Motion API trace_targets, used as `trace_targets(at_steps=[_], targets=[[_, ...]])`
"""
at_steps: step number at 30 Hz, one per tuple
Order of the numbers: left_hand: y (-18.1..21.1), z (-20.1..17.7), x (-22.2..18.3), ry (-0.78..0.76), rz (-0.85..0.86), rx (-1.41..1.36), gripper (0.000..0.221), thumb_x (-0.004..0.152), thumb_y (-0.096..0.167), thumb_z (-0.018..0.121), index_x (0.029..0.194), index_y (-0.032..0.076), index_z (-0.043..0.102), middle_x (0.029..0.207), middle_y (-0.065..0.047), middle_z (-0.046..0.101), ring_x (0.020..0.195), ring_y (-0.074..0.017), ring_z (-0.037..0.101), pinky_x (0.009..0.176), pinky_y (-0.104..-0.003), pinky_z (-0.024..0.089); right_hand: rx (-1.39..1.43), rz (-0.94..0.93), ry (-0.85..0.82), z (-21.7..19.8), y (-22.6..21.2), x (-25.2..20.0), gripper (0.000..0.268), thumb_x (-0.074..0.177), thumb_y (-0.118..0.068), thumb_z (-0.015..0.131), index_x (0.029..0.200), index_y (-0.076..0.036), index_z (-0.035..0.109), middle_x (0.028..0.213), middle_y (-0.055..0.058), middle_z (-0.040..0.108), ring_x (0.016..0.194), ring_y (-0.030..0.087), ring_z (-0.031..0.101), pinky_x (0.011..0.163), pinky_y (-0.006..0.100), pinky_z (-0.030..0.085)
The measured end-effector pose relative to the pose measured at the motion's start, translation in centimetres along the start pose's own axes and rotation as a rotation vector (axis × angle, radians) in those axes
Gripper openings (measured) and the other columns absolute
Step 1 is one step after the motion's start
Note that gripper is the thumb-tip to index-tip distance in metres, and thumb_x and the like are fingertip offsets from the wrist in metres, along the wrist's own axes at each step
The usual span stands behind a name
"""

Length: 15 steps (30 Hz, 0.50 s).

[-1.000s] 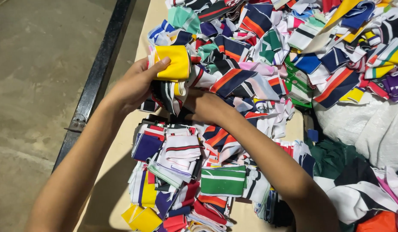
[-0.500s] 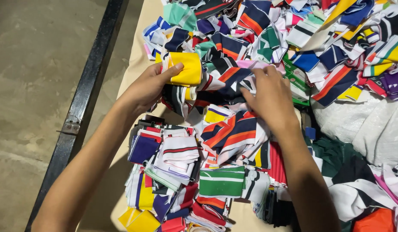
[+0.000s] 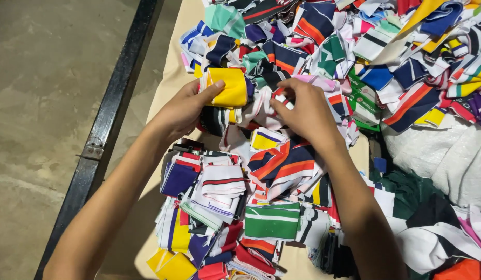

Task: Trimming loose threads from small fabric scraps using scissors in a production environment.

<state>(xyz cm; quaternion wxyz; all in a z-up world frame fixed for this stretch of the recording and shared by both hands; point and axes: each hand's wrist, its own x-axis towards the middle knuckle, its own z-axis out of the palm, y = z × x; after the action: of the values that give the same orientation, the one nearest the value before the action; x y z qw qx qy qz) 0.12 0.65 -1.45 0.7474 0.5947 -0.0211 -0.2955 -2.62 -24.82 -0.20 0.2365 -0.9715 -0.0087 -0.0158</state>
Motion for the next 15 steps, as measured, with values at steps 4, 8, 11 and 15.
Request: trace_targets(at_steps=[4,8,11,15], targets=[[2.0,1.6,-1.6,-0.069,-0.023,0.066,0.065,0.102,0.034,0.057,0.149,-0.008,0.04,0.137,-0.027,0.06,0.139,-0.0328,0.057,0.115,-0.044,0.042,0.293,0.031,0.043,-0.4,-3.6,-1.2,0.053,0.09,-0.039,0.081,0.133,-0.013,0.064,0.121,0.016,0.071,0.109,0.031,0.071,0.09,0.041,0.054],[1.6,2.8,-1.8,-0.145,-0.003,0.125,0.075,0.1,0.041,0.059,0.153,-0.005,0.033,0.143,-0.026,0.055,0.14,-0.0347,0.052,0.114,-0.05,0.038,0.595,0.176,-0.207,0.5,-5.0,-1.0,0.065,0.088,-0.039,0.079,0.138,-0.002,0.059,0.123,0.025,0.069,0.11,0.032,0.073,0.094,0.042,0.057],[1.9,3.1,-1.7,-0.192,0.0,0.188,0.085,0.1,0.052,0.052,0.158,-0.004,0.022,0.155,-0.031,0.041,0.152,-0.0415,0.032,0.12,-0.056,0.024,0.712,0.195,-0.229,1.6,-3.6,-0.3,0.056,0.086,-0.028,0.084,0.131,0.0,0.065,0.119,0.022,0.072,0.107,0.031,0.074,0.092,0.041,0.059],[1.9,3.6,-1.0,-0.225,-0.008,0.271,0.089,0.099,0.061,0.045,0.158,0.0,0.017,0.157,-0.036,0.028,0.155,-0.0472,0.019,0.12,-0.061,0.018,0.885,0.258,-0.149,1.9,-1.7,-0.6,0.048,0.088,-0.021,0.083,0.128,-0.001,0.065,0.111,0.017,0.074,0.099,0.026,0.074,0.087,0.039,0.062]])
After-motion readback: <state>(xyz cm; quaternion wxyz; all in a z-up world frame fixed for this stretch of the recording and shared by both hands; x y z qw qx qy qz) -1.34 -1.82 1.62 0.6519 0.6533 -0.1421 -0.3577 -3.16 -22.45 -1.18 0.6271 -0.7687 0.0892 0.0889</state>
